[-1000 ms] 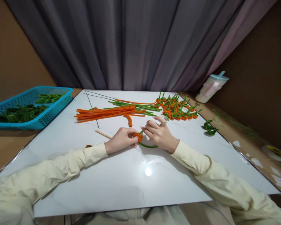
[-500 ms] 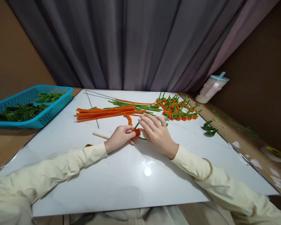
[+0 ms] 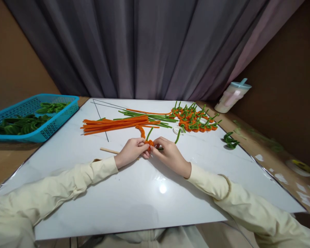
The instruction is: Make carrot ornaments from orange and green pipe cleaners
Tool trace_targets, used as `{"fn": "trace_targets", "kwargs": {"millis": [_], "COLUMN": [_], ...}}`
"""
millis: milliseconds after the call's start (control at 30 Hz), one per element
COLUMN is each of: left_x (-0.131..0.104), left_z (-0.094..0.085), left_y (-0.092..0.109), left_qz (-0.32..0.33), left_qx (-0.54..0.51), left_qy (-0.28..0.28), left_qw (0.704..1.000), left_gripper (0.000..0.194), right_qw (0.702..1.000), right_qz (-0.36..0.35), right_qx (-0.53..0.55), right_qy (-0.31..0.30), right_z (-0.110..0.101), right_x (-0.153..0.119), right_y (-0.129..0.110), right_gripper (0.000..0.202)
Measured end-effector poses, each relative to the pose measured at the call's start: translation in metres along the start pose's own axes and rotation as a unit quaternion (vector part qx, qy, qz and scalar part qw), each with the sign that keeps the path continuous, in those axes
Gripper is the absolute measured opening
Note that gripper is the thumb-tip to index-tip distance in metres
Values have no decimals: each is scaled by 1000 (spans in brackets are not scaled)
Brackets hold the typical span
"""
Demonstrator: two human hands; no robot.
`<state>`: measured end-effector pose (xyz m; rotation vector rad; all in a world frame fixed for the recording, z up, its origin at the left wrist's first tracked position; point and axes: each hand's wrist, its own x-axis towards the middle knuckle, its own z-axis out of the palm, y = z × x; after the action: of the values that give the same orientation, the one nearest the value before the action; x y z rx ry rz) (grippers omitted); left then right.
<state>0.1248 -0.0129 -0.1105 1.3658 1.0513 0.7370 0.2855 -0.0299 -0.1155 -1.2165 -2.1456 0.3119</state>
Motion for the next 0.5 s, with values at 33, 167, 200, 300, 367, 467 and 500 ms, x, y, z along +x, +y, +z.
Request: {"fn": "trace_targets", "kwargs": {"millis": [33, 167, 200, 300, 367, 467, 500], "left_x": [0, -2, -2, -5, -6, -6, -6], "left_z": [0, 0, 0, -1, -2, -6, -9], "left_y": [1, 1, 1, -2, -3, -2, -1], "left_qz": [-4, -4, 4, 48, 70, 63, 59], "left_qx": [8, 23, 28, 52, 55, -7, -49], "left_qy": [-1, -3, -5, -8, -8, -36, -52], "left_qw": [1000, 1000, 1000, 997, 996, 997, 996], "left_gripper": [14, 12, 12, 11, 13, 15, 18], "right_qw": [1000, 1000, 1000, 1000, 997, 977, 963], "right_qz": [3, -8, -11, -29, -69, -174, -210], "right_qx": [5, 9, 10, 7, -13, -101, -140], "right_qy": [-1, 6, 5, -2, 10, 69, 91], "right_z": [0, -1, -1, 0, 0, -4, -7], "right_x": [0, 0, 0, 1, 1, 3, 4], "right_y": [0, 1, 1, 4, 6, 10, 11], "right_gripper": [9, 8, 8, 9, 11, 11, 11]}}
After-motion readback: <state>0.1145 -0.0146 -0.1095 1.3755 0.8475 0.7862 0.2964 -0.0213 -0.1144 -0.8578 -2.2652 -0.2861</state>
